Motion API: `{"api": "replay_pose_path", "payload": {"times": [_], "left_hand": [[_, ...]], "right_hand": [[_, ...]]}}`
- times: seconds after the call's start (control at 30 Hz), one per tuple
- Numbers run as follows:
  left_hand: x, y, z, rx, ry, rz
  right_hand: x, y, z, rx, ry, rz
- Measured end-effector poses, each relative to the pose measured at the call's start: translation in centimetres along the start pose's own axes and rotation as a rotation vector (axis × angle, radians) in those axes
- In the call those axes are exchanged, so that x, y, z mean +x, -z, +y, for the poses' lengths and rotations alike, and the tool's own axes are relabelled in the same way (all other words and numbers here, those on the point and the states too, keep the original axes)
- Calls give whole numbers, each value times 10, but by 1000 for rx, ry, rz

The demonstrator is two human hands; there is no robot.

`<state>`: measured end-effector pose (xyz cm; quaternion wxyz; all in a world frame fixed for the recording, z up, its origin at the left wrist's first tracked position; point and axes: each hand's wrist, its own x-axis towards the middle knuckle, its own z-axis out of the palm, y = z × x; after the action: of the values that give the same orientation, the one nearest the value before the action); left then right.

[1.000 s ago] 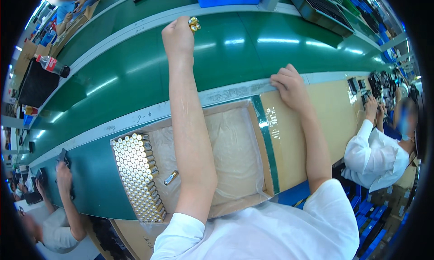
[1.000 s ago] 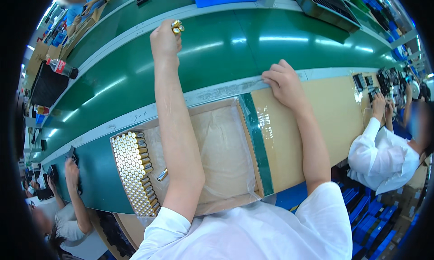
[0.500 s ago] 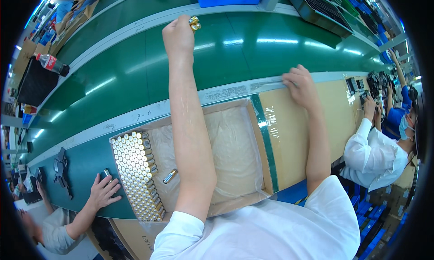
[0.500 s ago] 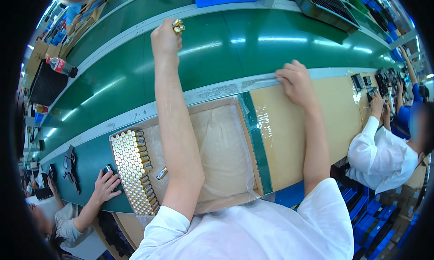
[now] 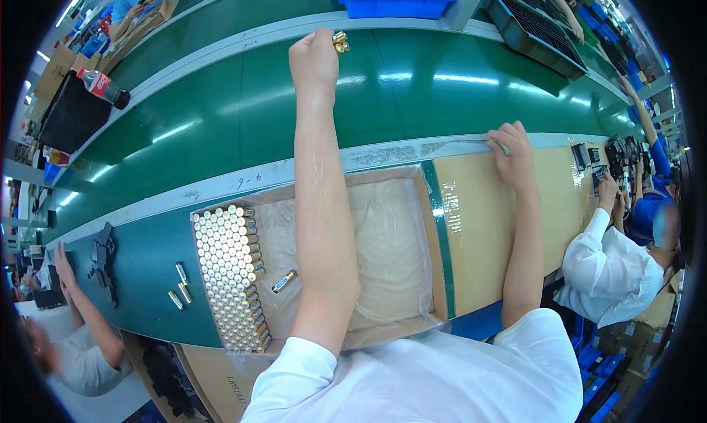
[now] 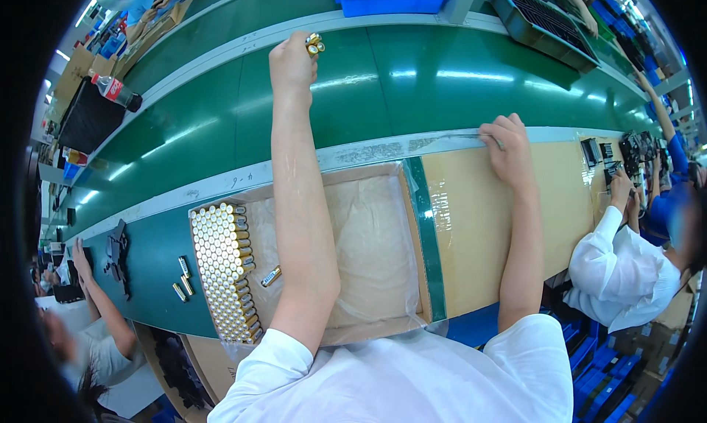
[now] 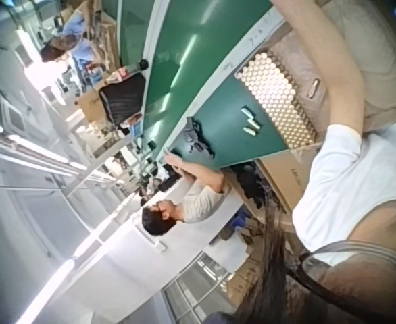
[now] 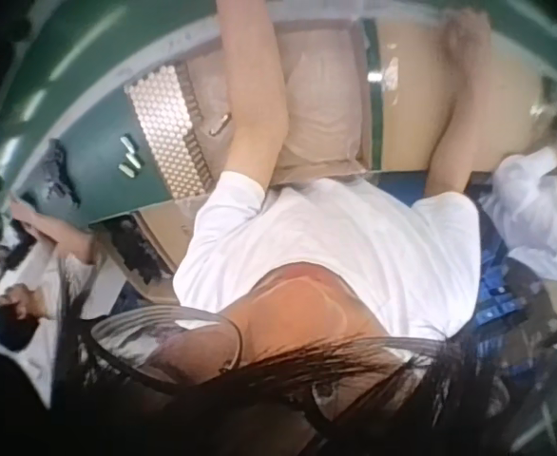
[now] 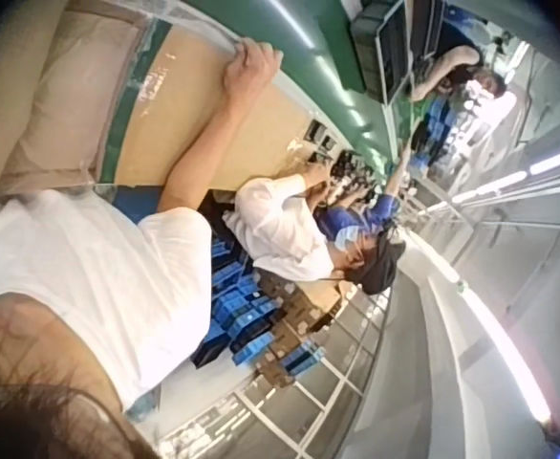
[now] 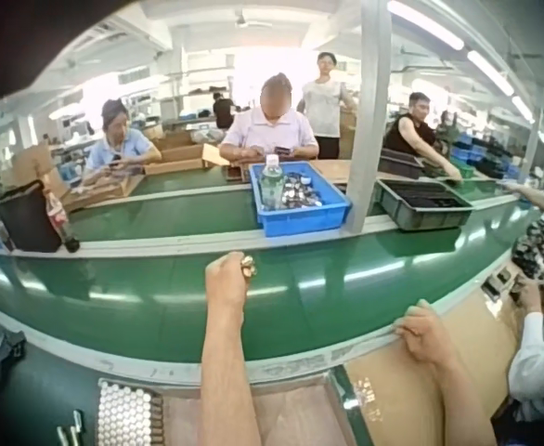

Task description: Insert gold-colored batteries into a black plastic battery housing at an assembly station.

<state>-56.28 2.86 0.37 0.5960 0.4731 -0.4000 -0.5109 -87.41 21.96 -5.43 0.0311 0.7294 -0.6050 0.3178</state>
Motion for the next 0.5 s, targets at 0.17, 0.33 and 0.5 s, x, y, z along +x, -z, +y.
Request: {"api": "replay_pose_path", "payload": {"times": [0.17, 0.33, 0.5], "left_hand": [[-3, -2, 0, 46, 44, -7], [-2, 1, 2, -4, 49, 7], [1, 1, -1, -31, 23, 1]], "right_hand": [[3, -15, -17, -21, 72, -40], [1, 13, -20, -63, 21, -30], [10, -5, -29, -8, 72, -43]]}}
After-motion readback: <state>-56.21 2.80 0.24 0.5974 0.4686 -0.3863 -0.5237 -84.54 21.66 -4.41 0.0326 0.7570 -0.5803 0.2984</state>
